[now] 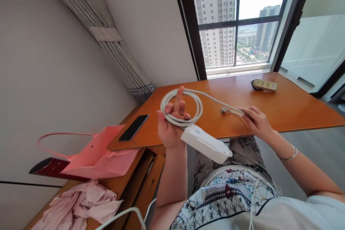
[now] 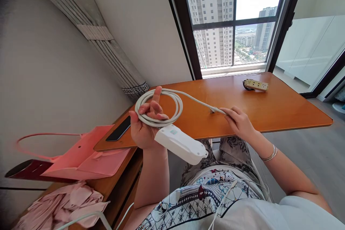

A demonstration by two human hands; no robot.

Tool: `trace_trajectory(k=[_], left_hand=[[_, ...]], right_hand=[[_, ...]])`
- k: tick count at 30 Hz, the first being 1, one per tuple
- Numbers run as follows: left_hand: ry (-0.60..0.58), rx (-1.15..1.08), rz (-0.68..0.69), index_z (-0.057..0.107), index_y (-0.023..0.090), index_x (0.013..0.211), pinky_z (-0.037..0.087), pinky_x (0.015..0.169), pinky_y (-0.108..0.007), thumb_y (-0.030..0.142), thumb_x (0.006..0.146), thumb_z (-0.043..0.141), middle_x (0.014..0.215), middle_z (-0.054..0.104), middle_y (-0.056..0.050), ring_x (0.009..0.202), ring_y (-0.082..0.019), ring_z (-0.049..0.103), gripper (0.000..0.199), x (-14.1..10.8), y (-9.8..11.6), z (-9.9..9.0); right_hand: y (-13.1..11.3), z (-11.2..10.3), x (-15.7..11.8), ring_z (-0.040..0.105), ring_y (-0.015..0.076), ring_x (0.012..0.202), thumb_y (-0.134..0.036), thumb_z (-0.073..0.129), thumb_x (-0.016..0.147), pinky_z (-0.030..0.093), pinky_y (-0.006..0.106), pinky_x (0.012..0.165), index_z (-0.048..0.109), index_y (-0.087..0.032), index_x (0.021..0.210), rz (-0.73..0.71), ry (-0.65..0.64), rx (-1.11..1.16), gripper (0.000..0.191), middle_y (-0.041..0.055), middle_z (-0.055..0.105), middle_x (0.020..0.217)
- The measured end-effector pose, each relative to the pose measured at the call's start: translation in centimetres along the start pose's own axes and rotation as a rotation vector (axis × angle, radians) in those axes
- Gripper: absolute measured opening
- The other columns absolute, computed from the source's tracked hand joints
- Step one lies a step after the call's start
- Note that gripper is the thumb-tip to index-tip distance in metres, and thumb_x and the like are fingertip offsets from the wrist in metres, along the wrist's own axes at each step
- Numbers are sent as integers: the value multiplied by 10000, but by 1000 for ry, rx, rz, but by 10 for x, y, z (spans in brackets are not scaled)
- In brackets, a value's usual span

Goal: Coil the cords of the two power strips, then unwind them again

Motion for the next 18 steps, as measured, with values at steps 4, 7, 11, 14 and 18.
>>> trace_trajectory(k=[4,7,11,14,18], left_hand=[[-8,105,27,529,201,731,628,794,-326,576,882,649,1528,538,-34,1195,-261,678,422,-2,-7,6],[-95,188,-8,528,197,692,624,865,-403,588,726,805,1495,574,-41,1170,-305,693,480,-7,-16,14],[-252,224,-87,602,209,752,585,918,-391,499,721,844,1417,640,-85,1097,-287,730,378,-16,-28,21],[-342,228,-203,647,209,825,572,880,-360,462,758,827,1370,669,-119,1009,-260,754,317,-21,-35,21],[-365,242,-446,656,182,868,552,643,-279,461,713,863,1175,755,-126,676,-174,727,381,-29,-50,16]], right_hand=[[-31,-10,3,523,130,612,-227,413,1039,387,261,561,626,-166,1288,-281,-195,-215,333,30,587,778],[-57,-15,8,468,116,556,-193,412,1025,296,282,522,651,-129,1249,-443,-343,-333,333,23,572,742],[-88,-22,22,397,109,506,-170,424,1001,255,314,494,681,-90,1137,-565,-441,-330,302,20,566,730],[-104,-26,33,406,113,520,-176,392,1011,269,308,486,687,-130,1114,-598,-442,-265,316,9,558,727],[-108,-32,48,508,118,622,-305,406,1052,348,283,544,673,-211,1224,-567,-367,-191,331,22,606,819]])
Point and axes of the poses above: each hand's wrist, its own x-axis towards the middle knuckle, its own z-axis out of the palm, y = z × x, the point moved 2 cm from there along x, towards the middle knuckle
